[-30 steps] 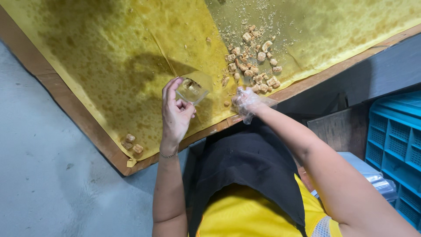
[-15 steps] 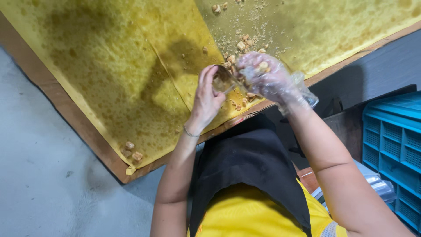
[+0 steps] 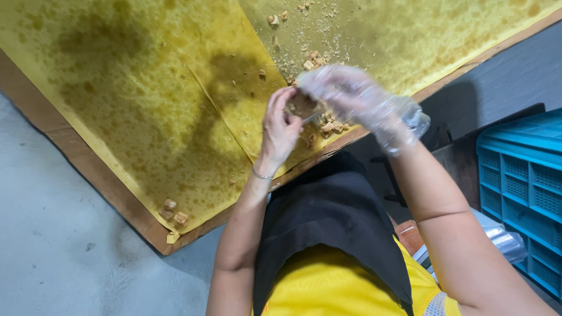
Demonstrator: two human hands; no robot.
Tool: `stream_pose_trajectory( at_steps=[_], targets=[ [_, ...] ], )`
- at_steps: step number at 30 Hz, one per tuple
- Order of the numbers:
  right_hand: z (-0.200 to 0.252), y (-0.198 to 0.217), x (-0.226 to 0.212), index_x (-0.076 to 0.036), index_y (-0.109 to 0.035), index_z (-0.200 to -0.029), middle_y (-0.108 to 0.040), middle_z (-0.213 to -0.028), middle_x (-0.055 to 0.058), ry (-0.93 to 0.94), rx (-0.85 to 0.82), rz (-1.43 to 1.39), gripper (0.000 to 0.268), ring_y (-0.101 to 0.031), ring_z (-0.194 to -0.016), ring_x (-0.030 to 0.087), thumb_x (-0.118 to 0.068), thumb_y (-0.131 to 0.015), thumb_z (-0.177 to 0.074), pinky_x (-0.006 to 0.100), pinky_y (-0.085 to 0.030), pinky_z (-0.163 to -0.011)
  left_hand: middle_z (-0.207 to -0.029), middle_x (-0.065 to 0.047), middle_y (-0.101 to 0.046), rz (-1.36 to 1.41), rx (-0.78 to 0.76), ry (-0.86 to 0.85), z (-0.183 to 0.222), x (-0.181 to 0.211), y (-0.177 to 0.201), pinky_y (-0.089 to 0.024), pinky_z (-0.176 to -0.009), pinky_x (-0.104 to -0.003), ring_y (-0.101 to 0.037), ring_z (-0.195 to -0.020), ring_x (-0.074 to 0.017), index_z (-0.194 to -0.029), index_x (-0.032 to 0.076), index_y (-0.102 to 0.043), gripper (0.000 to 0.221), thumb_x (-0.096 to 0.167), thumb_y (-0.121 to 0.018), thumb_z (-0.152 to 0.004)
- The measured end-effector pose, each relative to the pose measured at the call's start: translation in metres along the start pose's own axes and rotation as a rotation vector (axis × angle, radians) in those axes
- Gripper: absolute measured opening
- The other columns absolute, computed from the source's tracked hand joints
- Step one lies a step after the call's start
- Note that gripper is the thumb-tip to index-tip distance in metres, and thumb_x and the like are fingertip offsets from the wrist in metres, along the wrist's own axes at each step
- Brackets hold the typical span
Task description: The person scoops small fried snacks from a large yellow tray into clear plastic bags, weighs each bag on a digital scale, and places the filled bags into a blue crate. The person also spreads the snacks on the tray to maintain an even layer.
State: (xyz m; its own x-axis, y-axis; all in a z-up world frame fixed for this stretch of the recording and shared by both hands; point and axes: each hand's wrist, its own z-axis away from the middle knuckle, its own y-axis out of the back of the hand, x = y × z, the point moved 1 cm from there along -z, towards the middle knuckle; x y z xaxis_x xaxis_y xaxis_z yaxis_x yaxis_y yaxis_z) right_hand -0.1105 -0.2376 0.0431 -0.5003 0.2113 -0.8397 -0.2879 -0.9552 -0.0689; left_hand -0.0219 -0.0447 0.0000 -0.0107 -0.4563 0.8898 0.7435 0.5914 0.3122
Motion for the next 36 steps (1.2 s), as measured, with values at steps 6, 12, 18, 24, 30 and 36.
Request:
stream_pose_trajectory(
  at_steps=[6,12,18,24,30,36],
  targets=[
    [-0.037,0.055,0.070,-0.007,-0.027,-0.159,-0.042,-0.152,0.021,-0.254,0.038,0.643,0.094,-0.048,-0.131,0.034,-0.064,-0.065,-0.096,0.050,-0.035,-0.111,-0.157,-0.017,-0.043,-0.313,0.082,-0.224,0.056,0.019,0.050,-0.061,-0.090,-0.031,-0.062,-0.126,-0.0300,-0.147,-0.003,-0.046,0.066,-0.012,-0.056,-0.082],
    [-0.059,0.005,0.135,-0.007,-0.019,-0.159,-0.031,-0.152,0.031,-0.529,-0.060,1.200,0.110,-0.039,-0.139,0.044,-0.072,-0.068,-0.084,0.049,-0.037,-0.117,-0.151,-0.016,-0.045,-0.224,0.110,0.003,0.039,-0.001,0.063,-0.058,-0.075,-0.032,-0.066,-0.090,-0.0221,-0.145,-0.003,-0.044,0.064,-0.009,-0.054,-0.082],
    [-0.072,-0.010,0.205,-0.027,-0.060,-0.135,-0.045,-0.145,0.019,-0.381,-0.150,1.252,0.049,-0.051,-0.128,0.040,-0.044,-0.070,-0.090,0.053,-0.047,-0.103,-0.153,-0.014,-0.040,-0.089,0.078,0.108,0.040,0.000,0.067,-0.059,-0.062,-0.028,-0.064,-0.066,-0.0140,-0.148,-0.001,-0.039,0.065,-0.010,-0.054,-0.085],
    [-0.081,0.025,0.195,-0.012,-0.058,-0.106,-0.063,-0.109,0.016,-0.389,-0.087,0.407,0.031,-0.061,-0.084,0.025,-0.039,-0.072,-0.099,0.040,-0.052,-0.069,-0.157,-0.013,-0.031,-0.007,-0.041,0.196,0.033,0.005,0.052,-0.061,-0.056,-0.026,-0.063,-0.068,-0.0125,-0.152,0.002,-0.033,0.074,-0.013,-0.055,-0.083],
    [-0.036,-0.011,0.087,-0.013,-0.050,-0.116,-0.059,-0.115,0.010,0.336,0.121,-0.773,0.041,-0.070,-0.097,0.025,0.000,-0.074,-0.086,0.039,-0.062,-0.074,-0.155,-0.017,-0.040,-0.080,-0.005,-0.092,0.008,-0.005,0.004,-0.059,-0.072,-0.028,-0.065,-0.077,-0.0167,-0.150,-0.002,-0.039,0.075,-0.015,-0.060,-0.079],
    [-0.025,-0.053,0.040,-0.013,-0.051,-0.123,-0.059,-0.108,0.006,0.814,0.038,-0.681,0.037,-0.063,-0.116,0.025,0.002,-0.075,-0.098,0.044,-0.052,-0.117,-0.149,-0.017,-0.044,-0.187,0.165,-0.300,0.000,-0.002,-0.024,-0.058,-0.091,-0.033,-0.063,-0.115,-0.0303,-0.146,-0.002,-0.045,0.078,-0.011,-0.071,-0.073]
  ],
)
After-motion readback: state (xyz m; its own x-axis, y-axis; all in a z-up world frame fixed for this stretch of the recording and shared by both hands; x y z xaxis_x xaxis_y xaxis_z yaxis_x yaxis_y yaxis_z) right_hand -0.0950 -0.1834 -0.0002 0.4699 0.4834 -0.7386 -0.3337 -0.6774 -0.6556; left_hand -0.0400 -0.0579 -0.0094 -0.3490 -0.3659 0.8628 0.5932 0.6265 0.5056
